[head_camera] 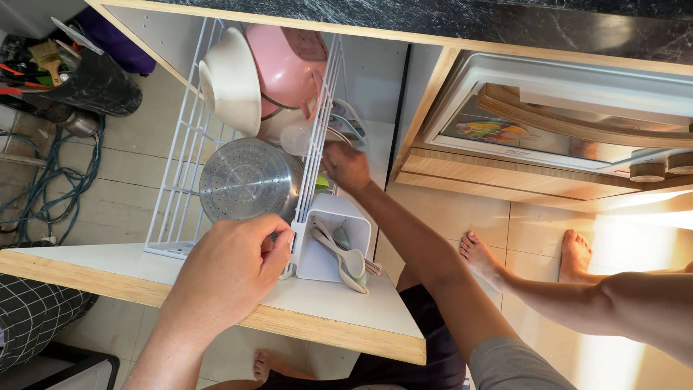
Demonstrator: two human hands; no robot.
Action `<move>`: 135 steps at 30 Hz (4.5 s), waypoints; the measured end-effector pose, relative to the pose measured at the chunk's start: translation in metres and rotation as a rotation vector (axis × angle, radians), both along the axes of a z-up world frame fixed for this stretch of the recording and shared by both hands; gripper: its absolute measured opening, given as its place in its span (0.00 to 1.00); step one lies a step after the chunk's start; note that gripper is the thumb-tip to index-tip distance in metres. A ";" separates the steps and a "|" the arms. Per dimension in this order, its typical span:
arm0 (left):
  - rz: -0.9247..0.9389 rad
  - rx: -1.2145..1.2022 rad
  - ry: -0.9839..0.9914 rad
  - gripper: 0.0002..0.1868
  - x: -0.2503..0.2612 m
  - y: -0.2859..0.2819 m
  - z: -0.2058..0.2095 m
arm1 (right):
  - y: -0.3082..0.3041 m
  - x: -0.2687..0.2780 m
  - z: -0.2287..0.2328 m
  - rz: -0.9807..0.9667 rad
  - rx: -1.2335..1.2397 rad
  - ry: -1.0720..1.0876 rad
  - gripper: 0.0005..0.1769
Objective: Set the dining table with plates, glasses, and silverware.
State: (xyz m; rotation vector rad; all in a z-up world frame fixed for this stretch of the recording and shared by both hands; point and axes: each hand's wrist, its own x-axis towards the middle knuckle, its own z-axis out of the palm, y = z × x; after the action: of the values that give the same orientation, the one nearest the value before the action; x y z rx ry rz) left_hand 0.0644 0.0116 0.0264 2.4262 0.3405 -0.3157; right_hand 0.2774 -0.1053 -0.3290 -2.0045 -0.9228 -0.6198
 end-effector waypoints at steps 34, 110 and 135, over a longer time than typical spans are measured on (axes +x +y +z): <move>-0.062 -0.063 -0.033 0.09 -0.001 0.007 -0.012 | -0.043 0.041 -0.025 -0.213 -0.427 0.399 0.12; -0.515 0.322 -0.721 0.21 0.028 -0.003 0.035 | -0.213 -0.050 0.083 0.043 0.229 0.355 0.18; -0.290 0.485 -0.883 0.29 0.010 0.012 -0.005 | -0.099 0.006 -0.016 0.001 -0.075 0.312 0.20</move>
State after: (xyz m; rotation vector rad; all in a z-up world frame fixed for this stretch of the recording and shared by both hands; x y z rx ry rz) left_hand 0.0748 0.0236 0.0217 2.7883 -0.3719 0.7968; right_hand 0.2829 -0.2042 -0.3449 -2.0917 -0.7663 -0.2623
